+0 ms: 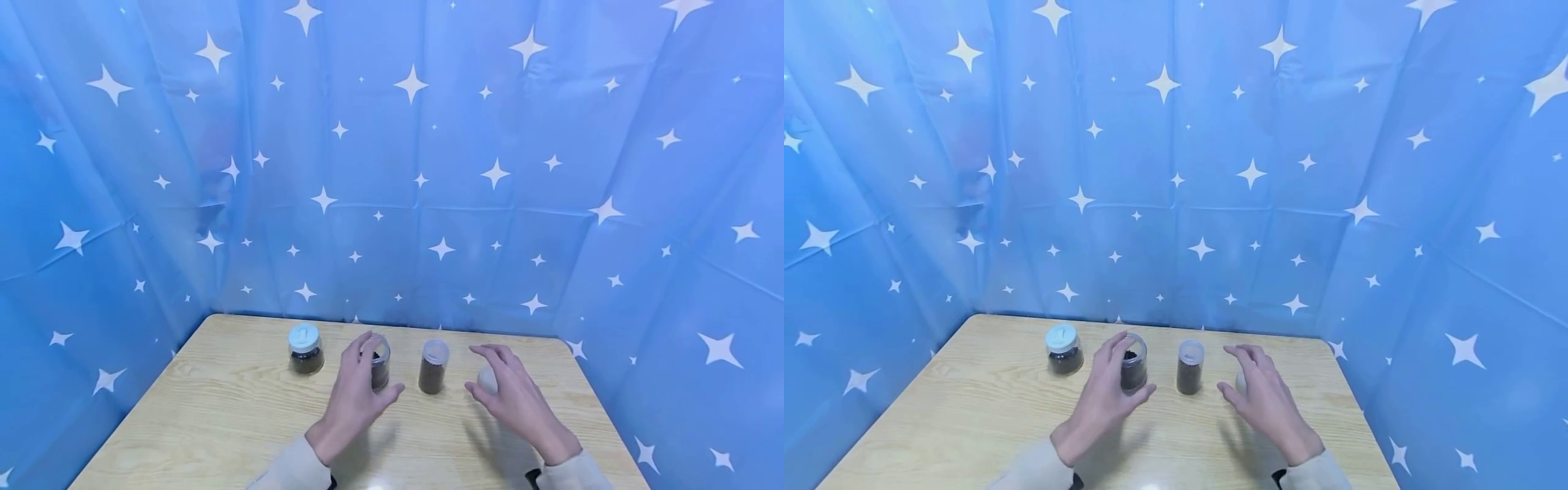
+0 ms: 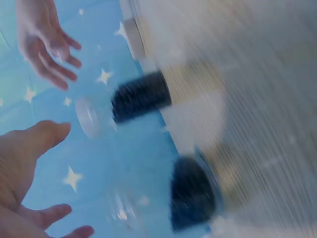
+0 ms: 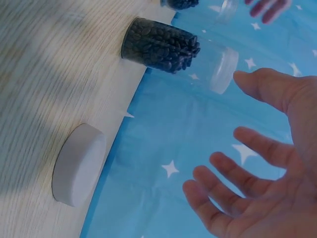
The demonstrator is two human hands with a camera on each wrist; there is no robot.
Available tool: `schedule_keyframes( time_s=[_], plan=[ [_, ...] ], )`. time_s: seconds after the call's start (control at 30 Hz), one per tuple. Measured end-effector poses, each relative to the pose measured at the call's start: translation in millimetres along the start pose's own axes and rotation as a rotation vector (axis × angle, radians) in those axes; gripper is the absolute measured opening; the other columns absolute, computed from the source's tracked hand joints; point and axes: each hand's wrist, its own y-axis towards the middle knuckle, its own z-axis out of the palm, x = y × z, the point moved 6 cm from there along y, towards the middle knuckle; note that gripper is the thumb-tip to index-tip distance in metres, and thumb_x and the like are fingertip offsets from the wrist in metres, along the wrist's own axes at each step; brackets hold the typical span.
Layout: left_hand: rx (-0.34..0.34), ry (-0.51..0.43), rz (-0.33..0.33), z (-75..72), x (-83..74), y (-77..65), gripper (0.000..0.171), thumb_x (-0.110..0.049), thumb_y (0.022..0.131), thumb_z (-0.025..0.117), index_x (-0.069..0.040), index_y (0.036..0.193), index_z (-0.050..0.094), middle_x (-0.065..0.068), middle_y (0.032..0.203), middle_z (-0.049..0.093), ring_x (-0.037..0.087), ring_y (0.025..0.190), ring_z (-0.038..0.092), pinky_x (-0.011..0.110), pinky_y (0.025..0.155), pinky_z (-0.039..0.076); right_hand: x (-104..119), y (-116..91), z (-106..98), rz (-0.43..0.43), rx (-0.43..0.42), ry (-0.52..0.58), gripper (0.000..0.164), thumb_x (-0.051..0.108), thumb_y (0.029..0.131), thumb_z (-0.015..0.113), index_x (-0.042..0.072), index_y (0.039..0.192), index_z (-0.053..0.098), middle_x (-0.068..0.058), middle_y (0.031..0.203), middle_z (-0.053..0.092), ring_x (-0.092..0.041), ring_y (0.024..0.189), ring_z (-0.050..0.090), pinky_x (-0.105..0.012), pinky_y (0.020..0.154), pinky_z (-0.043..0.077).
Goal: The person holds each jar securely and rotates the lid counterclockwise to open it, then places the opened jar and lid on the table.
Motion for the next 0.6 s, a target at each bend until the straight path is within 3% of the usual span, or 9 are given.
schedule_keyframes(
  time_s=[0.1, 0.2, 0.37, 0.6],
  plan=[
    [-0.019, 0.0, 0.084, 7.2, -22.6, -4.6, 0.09, -0.024, 0.084, 0.106, -0.002, 0.16, 0.061, 0.026, 0.165, 0.06, 0.044, 0.151, 0.063, 0.057, 0.122, 0.061, -1, 0, -2, 0.0, -0.008, 0.002, 0.068, 0.018, 0.097, 0.097, 0.009, 0.158, 0.068, -0.021, 0.153, 0.069, -0.047, 0.138, 0.07, -0.07, 0.105, 0.065],
    [0.007, -0.03, 0.1, 18.4, -38.5, -6.2, 0.085, -0.023, 0.088, 0.104, -0.002, 0.159, 0.061, 0.021, 0.163, 0.063, 0.04, 0.151, 0.064, 0.055, 0.123, 0.06, -2, 0, -4, 0.007, -0.014, 0.006, 0.069, 0.019, 0.096, 0.097, 0.01, 0.158, 0.068, -0.021, 0.154, 0.069, -0.047, 0.139, 0.07, -0.071, 0.107, 0.064],
    [0.056, -0.07, 0.05, 38.5, -47.3, -2.5, 0.083, -0.024, 0.093, 0.1, -0.003, 0.162, 0.059, 0.019, 0.162, 0.065, 0.035, 0.151, 0.065, 0.051, 0.125, 0.06, -4, 0, -4, 0.019, -0.009, 0.013, 0.071, 0.019, 0.096, 0.097, 0.01, 0.159, 0.067, -0.022, 0.156, 0.069, -0.049, 0.14, 0.069, -0.074, 0.109, 0.062],
    [0.098, -0.113, -0.074, 63.4, -39.6, 8.3, 0.086, -0.026, 0.095, 0.098, -0.001, 0.165, 0.055, 0.02, 0.162, 0.065, 0.036, 0.151, 0.065, 0.054, 0.127, 0.058, -3, 4, -8, 0.001, -0.014, 0.012, 0.071, 0.019, 0.098, 0.096, 0.01, 0.161, 0.066, -0.021, 0.157, 0.068, -0.048, 0.141, 0.069, -0.072, 0.108, 0.063]
  ],
)
